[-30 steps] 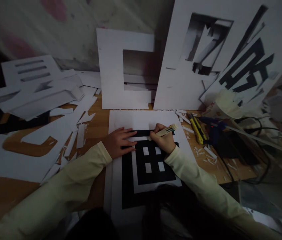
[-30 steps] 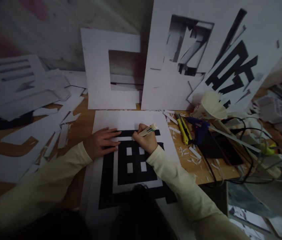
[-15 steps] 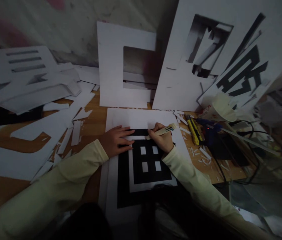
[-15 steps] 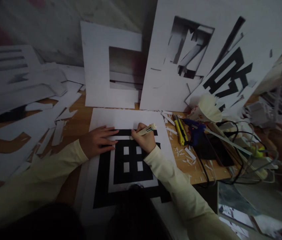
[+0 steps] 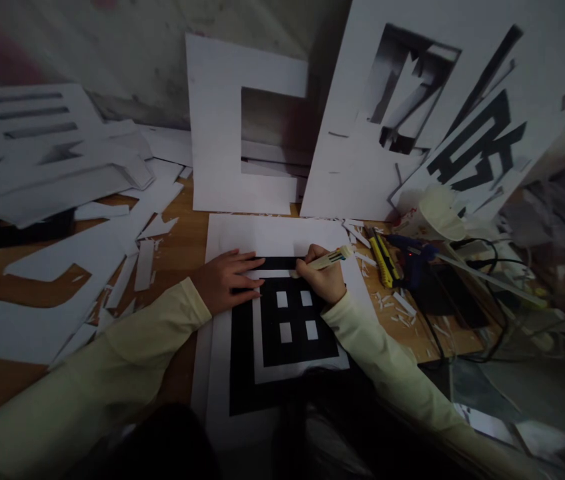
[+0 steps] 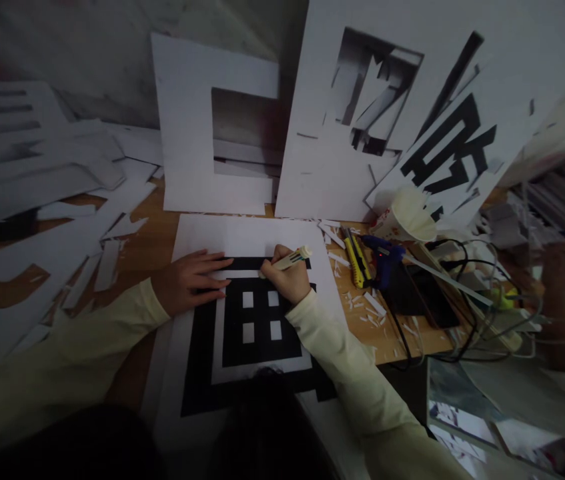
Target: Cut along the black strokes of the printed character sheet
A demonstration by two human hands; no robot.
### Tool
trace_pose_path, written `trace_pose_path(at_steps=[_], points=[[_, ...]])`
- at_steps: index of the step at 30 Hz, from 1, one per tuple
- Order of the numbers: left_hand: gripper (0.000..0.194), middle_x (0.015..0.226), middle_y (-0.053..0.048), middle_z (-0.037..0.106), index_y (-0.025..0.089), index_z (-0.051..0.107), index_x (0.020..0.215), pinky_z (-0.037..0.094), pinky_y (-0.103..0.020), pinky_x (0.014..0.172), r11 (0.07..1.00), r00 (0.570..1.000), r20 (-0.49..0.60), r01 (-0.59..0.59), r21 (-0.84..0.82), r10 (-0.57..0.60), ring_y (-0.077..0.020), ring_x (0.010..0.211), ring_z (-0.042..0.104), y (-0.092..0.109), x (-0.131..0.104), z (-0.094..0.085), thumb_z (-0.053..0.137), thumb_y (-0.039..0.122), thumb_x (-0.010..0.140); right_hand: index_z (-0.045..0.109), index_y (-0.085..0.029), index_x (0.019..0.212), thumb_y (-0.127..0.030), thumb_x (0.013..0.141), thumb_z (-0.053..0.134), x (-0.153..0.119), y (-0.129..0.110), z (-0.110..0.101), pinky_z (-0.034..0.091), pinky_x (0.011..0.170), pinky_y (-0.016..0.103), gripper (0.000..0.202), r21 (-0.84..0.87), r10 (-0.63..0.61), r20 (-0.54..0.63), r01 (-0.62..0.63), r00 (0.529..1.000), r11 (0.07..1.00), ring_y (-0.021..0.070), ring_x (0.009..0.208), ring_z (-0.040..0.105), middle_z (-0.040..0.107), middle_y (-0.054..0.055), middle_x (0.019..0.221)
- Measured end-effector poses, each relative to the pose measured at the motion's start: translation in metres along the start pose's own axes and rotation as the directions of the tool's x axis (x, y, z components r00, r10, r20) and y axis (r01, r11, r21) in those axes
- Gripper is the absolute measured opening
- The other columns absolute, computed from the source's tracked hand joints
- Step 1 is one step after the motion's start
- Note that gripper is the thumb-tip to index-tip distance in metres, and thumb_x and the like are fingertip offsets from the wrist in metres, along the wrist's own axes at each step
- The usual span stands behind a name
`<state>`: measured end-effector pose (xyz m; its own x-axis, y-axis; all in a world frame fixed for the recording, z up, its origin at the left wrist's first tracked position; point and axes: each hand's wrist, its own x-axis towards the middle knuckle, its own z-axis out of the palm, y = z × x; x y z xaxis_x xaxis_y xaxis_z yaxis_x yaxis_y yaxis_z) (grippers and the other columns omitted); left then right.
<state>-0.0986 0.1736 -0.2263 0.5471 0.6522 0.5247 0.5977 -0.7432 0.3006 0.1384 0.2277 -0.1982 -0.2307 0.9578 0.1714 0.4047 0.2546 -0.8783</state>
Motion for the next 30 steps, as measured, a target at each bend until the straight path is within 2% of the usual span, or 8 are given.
trace_pose_path(at_steps=[7,11,14,20,26,30], points=[[0.022,0.125,-0.008,0.063,0.027,0.072,0.097,0.044,-0.050,0.099,1.000,1.000,-0.002,-0.001,-0.007,0.000,-0.0247,0.122,0.054,-0.0007,-0.0003,0.0020,0.056,0.038,0.089,0.032,-0.024,0.051,-0.023,0.061,0.055,0.0004,-0.0014,-0.0010,0.026,0.046,0.025,0.025,0.035,-0.004,-0.029,0.005,1.000,0.999,0.0092,0.046,0.032,0.033,-0.007,0.048],[0.022,0.124,-0.009,0.063,0.026,0.072,0.095,0.044,-0.051,0.098,1.000,0.999,-0.035,-0.008,-0.021,0.007,-0.0254,0.120,0.055,-0.0019,-0.0011,0.0047,0.055,0.038,0.089,0.033,-0.023,0.051,-0.025,0.063,0.057,0.0009,0.0003,-0.0025,0.026,0.046,0.025,0.026,0.050,-0.015,-0.026,0.016,1.000,0.999,0.0088,0.046,0.031,0.033,-0.007,0.048],[0.021,0.125,-0.008,0.063,0.026,0.072,0.096,0.045,-0.051,0.098,1.000,1.000,-0.015,-0.016,-0.004,0.016,-0.0252,0.120,0.055,-0.0021,-0.0008,0.0036,0.056,0.037,0.088,0.034,-0.023,0.052,-0.029,0.066,0.059,0.0011,0.0017,-0.0024,0.027,0.046,0.025,0.029,0.044,-0.007,-0.029,0.008,1.000,0.999,0.0088,0.046,0.034,0.036,-0.007,0.048],[0.020,0.125,-0.008,0.063,0.027,0.072,0.097,0.045,-0.050,0.099,1.000,1.000,0.008,-0.013,0.007,0.013,-0.0233,0.120,0.056,-0.0015,-0.0004,0.0007,0.057,0.037,0.088,0.040,-0.022,0.053,-0.035,0.068,0.065,-0.0004,-0.0003,0.0008,0.028,0.045,0.024,0.032,0.027,0.005,0.029,-0.006,1.000,1.000,0.0083,0.045,0.035,0.040,-0.007,0.048],[0.019,0.125,-0.009,0.062,0.026,0.072,0.097,0.045,-0.050,0.099,1.000,1.000,0.010,-0.016,0.008,0.016,-0.0239,0.120,0.055,-0.0004,0.0004,-0.0010,0.058,0.035,0.088,0.037,-0.023,0.051,-0.028,0.066,0.061,-0.0007,-0.0011,0.0009,0.027,0.045,0.025,0.028,0.001,-0.021,-0.021,0.021,1.000,1.000,0.0084,0.044,0.034,0.039,-0.007,0.047],[0.018,0.125,-0.009,0.062,0.026,0.071,0.097,0.045,-0.050,0.099,1.000,1.000,0.023,-0.018,0.007,0.018,-0.0234,0.121,0.055,0.0003,0.0014,-0.0023,0.058,0.034,0.088,0.034,-0.023,0.050,-0.023,0.061,0.057,-0.0002,-0.0008,-0.0016,0.025,0.044,0.025,0.026,-0.009,0.004,-0.061,-0.005,0.998,1.000,0.0082,0.044,0.032,0.036,-0.008,0.045]])
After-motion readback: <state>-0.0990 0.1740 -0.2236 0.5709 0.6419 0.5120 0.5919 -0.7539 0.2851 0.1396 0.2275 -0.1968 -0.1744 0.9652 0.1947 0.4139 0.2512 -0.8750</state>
